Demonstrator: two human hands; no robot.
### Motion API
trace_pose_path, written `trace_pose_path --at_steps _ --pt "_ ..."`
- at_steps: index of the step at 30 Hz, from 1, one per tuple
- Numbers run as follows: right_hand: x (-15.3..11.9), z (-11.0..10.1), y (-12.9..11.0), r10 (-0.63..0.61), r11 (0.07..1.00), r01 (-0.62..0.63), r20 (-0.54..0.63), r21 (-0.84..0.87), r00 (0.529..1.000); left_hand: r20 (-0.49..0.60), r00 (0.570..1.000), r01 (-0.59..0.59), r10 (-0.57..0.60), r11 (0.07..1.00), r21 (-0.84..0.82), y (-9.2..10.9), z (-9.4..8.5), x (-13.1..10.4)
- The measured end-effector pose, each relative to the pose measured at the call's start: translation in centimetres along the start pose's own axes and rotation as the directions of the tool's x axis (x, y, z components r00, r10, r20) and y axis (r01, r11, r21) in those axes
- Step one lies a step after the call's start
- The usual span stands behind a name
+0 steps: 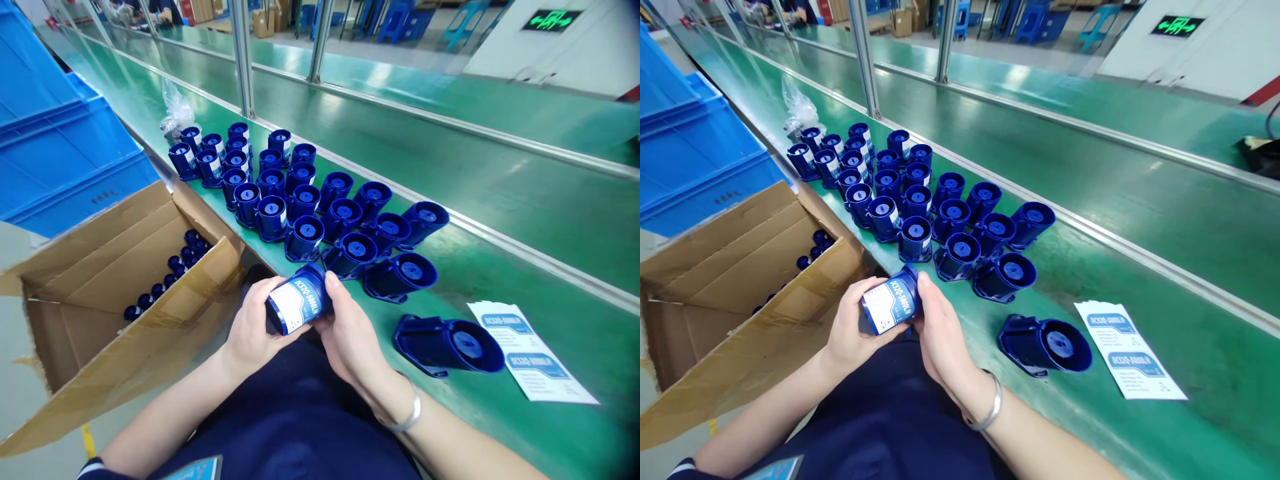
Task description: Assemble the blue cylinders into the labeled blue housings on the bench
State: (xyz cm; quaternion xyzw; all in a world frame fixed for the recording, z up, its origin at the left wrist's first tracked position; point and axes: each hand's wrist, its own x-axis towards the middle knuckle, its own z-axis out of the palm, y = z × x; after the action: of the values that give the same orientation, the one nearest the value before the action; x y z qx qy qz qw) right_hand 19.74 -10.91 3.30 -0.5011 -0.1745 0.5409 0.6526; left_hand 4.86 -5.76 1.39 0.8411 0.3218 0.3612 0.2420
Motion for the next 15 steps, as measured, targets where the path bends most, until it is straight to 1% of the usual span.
trace_pose_path --at_steps 2,5,9,11,12,13,14,15 --pt "-0.1 0.0 -0.6 -0.014 1.0 0.014 -0.007 -0.021 1.0 -0.032 0.999 0.039 -0.041 0.998 -0.05 -0.1 0.2 -0.4" --pt "-0.1 -0.2 -0.8 -0.007 1.0 0.007 -0.014 -0.03 1.0 -0.009 0.995 0.098 -0.099 0.99 -0.097 -0.1 0.5 -0.7" --pt "0.1 -0.6 -0.1 0.004 0.999 -0.004 -0.012 -0.032 1.0 0.01 0.994 0.106 -0.106 0.987 -0.117 -0.2 0.7 -0.6" --pt "0.0 -1.1 -0.1 0.003 0.997 -0.002 0.01 -0.079 1.0 0.001 0.995 0.1 -0.1 0.989 -0.106 -0.1 0.4 -0.5" --pt "-0.1 -1.4 -0.2 -0.022 0.99 0.025 0.027 -0.141 0.999 -0.007 0.995 0.097 -0.098 0.991 -0.096 0.1 0.1 -0.3" --pt "-0.4 -1.7 -0.4 -0.076 0.97 0.085 0.047 -0.228 0.996 -0.02 0.995 0.092 -0.094 0.993 -0.079 0.3 -0.2 -0.1" --pt "-0.7 -2.2 -0.8 -0.164 0.927 0.179 0.072 -0.33 0.984 -0.031 0.996 0.079 -0.081 0.995 -0.054 0.5 -0.7 0.1" --pt "-1.1 -2.7 -1.3 -0.278 0.853 0.295 0.104 -0.43 0.955 -0.034 0.998 0.058 -0.059 0.998 -0.023 0.8 -1.1 0.5"
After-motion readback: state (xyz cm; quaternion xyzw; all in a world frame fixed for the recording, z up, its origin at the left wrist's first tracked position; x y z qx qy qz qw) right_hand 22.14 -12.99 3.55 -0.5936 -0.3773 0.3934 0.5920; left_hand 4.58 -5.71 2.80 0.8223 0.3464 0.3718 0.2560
